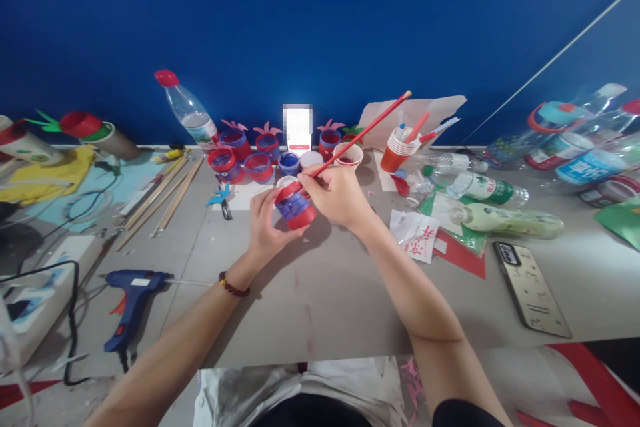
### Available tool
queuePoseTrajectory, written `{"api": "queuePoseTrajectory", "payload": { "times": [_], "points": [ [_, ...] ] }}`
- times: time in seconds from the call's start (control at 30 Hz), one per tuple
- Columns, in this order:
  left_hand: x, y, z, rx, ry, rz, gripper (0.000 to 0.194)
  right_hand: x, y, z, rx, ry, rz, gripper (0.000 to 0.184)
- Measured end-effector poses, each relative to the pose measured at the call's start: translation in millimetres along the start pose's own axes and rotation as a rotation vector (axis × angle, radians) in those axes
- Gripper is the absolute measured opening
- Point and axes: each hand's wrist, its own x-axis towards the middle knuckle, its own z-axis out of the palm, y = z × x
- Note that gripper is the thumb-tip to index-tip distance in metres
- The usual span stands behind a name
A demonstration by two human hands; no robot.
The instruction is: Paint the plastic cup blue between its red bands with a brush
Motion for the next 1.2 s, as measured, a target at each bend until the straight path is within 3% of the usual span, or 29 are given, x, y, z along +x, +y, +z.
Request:
{"api": "queuePoseTrajectory", "payload": {
  "times": [0.3,0.57,0.7,0.87,1.03,1.2],
  "points": [
    [-1,1,-0.9,0.029,-0.024,-0.014,0.091,3,-7,-4,0.024,0.064,0.040,0.024],
    [1,3,-3.1,0.000,-0.027,-0.032,0.088,6,0,-20,-0.148,0.177,-0.030,0.025],
    [1,4,-2.7,0.000,-0.034,-0.024,0.088,3,2,-17,-0.087,0.121,-0.012,0.025],
    [0,5,-1.6,0.017,-0.055,-0.046,0.089,-2,4,1,0.006,-0.010,0.005,0.023],
    [0,5,-0.6,0.005,-0.027,-0.016,0.086,-2,2,7,-0.071,-0.011,-0.026,0.024],
    [-1,2,-0.2,0.000,-0.017,-0.045,0.087,2,-6,-5,-0.060,0.062,-0.003,0.028]
  ]
}}
